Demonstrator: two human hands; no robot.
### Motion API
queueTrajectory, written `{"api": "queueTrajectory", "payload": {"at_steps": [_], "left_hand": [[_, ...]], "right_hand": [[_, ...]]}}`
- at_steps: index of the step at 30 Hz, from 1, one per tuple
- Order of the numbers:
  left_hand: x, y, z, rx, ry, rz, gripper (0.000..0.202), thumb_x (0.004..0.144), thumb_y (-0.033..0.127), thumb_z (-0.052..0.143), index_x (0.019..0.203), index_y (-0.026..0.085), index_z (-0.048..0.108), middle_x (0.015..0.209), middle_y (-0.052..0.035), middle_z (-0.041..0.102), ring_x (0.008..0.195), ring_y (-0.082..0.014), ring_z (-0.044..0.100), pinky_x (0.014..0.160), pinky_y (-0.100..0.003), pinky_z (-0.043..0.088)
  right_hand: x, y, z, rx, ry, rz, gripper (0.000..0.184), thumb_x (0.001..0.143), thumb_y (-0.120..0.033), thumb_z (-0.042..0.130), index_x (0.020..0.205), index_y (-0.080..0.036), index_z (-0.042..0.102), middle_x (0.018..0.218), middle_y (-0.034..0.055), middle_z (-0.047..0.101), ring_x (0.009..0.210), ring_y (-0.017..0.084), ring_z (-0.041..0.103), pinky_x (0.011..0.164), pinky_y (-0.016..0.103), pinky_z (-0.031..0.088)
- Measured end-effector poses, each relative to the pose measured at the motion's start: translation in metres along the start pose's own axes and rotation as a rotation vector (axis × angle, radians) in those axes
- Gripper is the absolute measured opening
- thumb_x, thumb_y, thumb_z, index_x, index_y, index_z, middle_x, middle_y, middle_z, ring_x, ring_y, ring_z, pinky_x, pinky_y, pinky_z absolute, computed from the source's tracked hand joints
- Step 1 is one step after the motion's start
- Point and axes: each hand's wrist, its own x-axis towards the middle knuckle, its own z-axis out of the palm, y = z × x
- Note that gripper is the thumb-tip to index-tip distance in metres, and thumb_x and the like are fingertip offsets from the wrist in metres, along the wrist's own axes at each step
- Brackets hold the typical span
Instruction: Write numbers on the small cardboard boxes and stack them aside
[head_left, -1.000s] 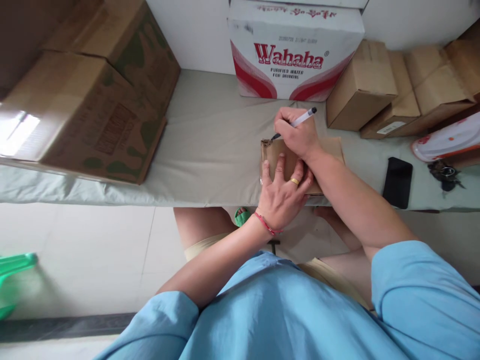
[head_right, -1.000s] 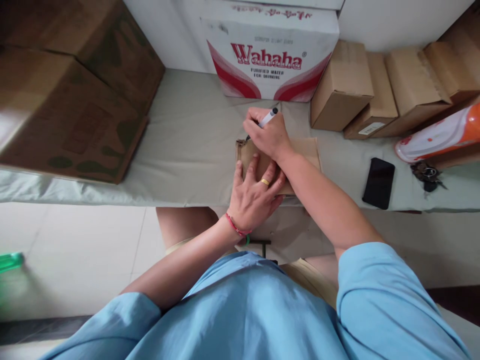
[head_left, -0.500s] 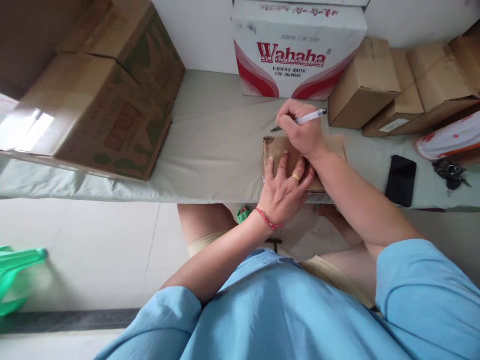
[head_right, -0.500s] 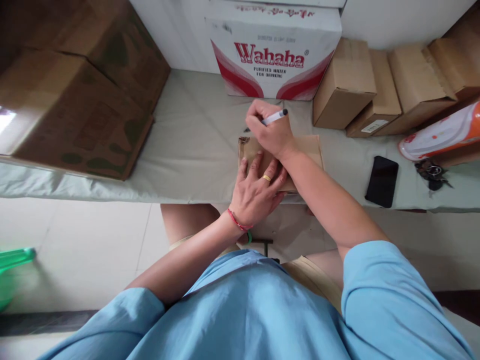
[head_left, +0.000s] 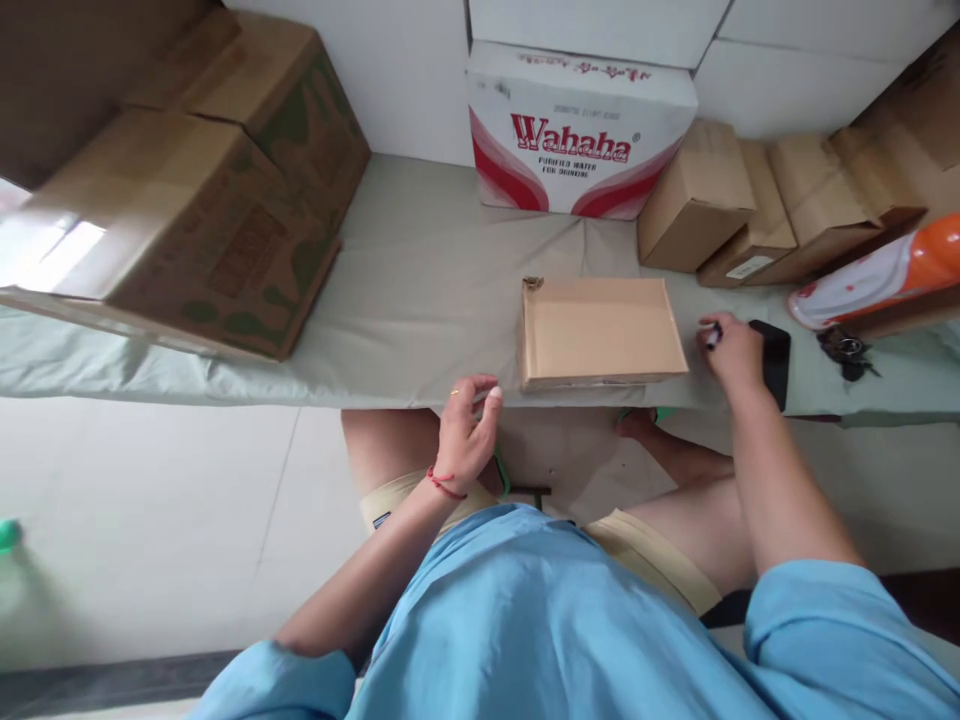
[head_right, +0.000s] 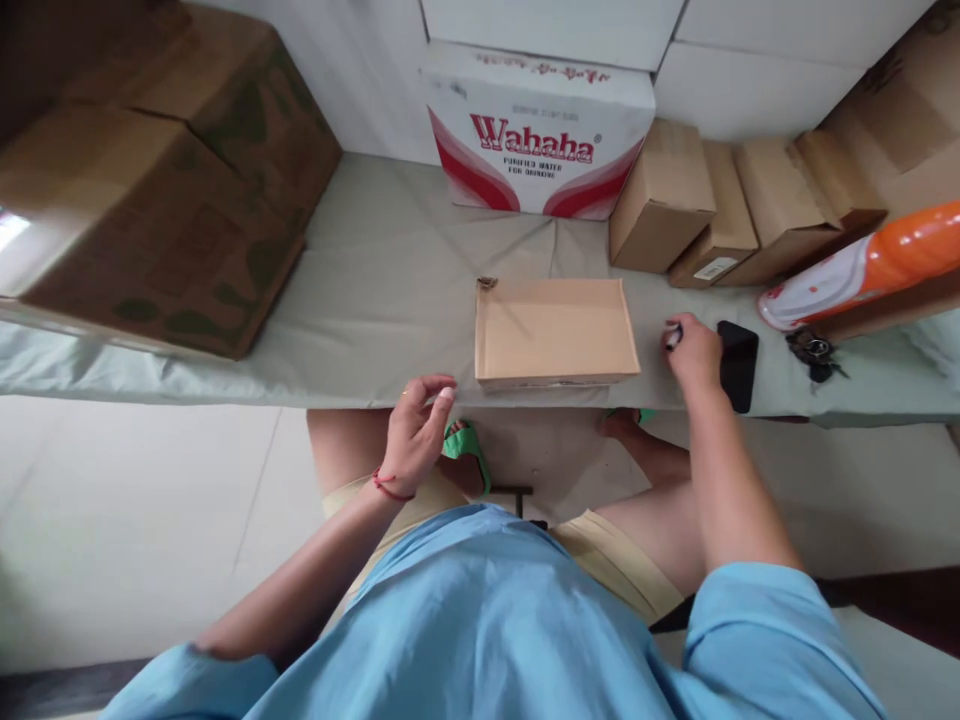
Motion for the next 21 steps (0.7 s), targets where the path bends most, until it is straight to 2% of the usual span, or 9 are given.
{"api": "queueTrajectory", "payload": {"at_steps": [1,3,5,7,10,12,15,19,21], "left_hand": [[-0.003,-0.003,0.000,-0.016,-0.035,-0.053,0.029,0.106,0.044,0.055,0.115,0.019,0.068,0.116,-0.0130,0.075,0.108,-0.0247,0.075,0.087,-0.037,0.066],[-0.006,-0.006,-0.002,-0.013,-0.078,-0.071,0.032,0.106,0.048,0.054,0.116,0.020,0.068,0.118,-0.0124,0.075,0.109,-0.0253,0.074,0.087,-0.037,0.065],[-0.001,-0.007,-0.006,0.040,-0.067,-0.028,0.033,0.106,0.049,0.052,0.112,0.021,0.068,0.116,-0.0116,0.076,0.107,-0.0252,0.073,0.087,-0.037,0.063],[0.010,-0.012,-0.013,0.174,-0.018,0.002,0.035,0.107,0.049,0.047,0.101,0.022,0.068,0.106,-0.0103,0.076,0.098,-0.0244,0.071,0.087,-0.038,0.060],[0.035,-0.025,-0.023,0.430,0.030,-0.032,0.037,0.106,0.045,0.040,0.084,0.024,0.061,0.090,-0.0098,0.071,0.089,-0.0254,0.065,0.089,-0.040,0.055],[0.052,-0.035,-0.025,0.497,0.052,-0.070,0.032,0.103,0.040,0.040,0.082,0.024,0.058,0.090,-0.0117,0.069,0.096,-0.0286,0.064,0.092,-0.042,0.053],[0.069,-0.041,-0.021,0.553,0.060,-0.102,0.027,0.100,0.037,0.044,0.084,0.023,0.060,0.098,-0.0156,0.069,0.107,-0.0336,0.063,0.093,-0.044,0.051],[0.073,-0.033,-0.008,0.806,-0.101,-0.057,0.035,0.102,0.036,0.042,0.088,0.018,0.069,0.108,-0.0203,0.070,0.115,-0.0387,0.062,0.081,-0.042,0.047],[0.072,-0.031,-0.003,0.874,-0.122,-0.024,0.043,0.106,0.035,0.038,0.091,0.015,0.074,0.109,-0.0212,0.071,0.114,-0.0389,0.062,0.077,-0.040,0.046]], "right_hand": [[-0.003,0.006,0.006,-0.024,-0.026,0.021,0.024,0.081,-0.013,0.059,0.101,-0.022,0.068,0.078,0.0078,0.070,0.081,0.026,0.068,0.084,0.038,0.050],[-0.010,0.011,0.012,-0.062,-0.052,0.077,0.047,0.080,-0.014,0.060,0.126,-0.019,0.068,0.096,0.0103,0.076,0.086,0.026,0.069,0.088,0.038,0.052],[-0.018,0.016,0.009,-0.103,-0.056,0.124,0.069,0.083,-0.018,0.063,0.151,-0.018,0.056,0.120,0.0123,0.077,0.099,0.026,0.071,0.099,0.039,0.053],[-0.029,0.025,-0.002,-0.159,0.008,0.187,0.077,0.088,-0.024,0.064,0.161,-0.016,0.045,0.140,0.0172,0.071,0.119,0.030,0.068,0.112,0.046,0.049],[-0.049,0.048,-0.022,-0.259,0.143,0.383,0.079,0.094,-0.037,0.065,0.161,-0.006,0.039,0.155,0.0332,0.054,0.143,0.041,0.054,0.119,0.058,0.042],[-0.060,0.062,-0.030,-0.318,0.132,0.563,0.089,0.092,-0.052,0.071,0.158,0.000,0.041,0.156,0.0406,0.049,0.148,0.048,0.048,0.120,0.061,0.040],[-0.065,0.073,-0.030,-0.353,0.064,0.695,0.100,0.085,-0.066,0.078,0.152,0.002,0.050,0.154,0.0411,0.051,0.150,0.052,0.045,0.125,0.058,0.035],[-0.052,0.068,-0.020,-0.350,0.092,0.754,0.097,0.082,-0.068,0.080,0.148,0.000,0.057,0.153,0.0400,0.051,0.148,0.053,0.046,0.123,0.057,0.039],[-0.045,0.062,-0.016,-0.335,0.103,0.798,0.098,0.081,-0.068,0.080,0.146,0.002,0.059,0.153,0.0424,0.050,0.147,0.056,0.047,0.122,0.060,0.041]]}}
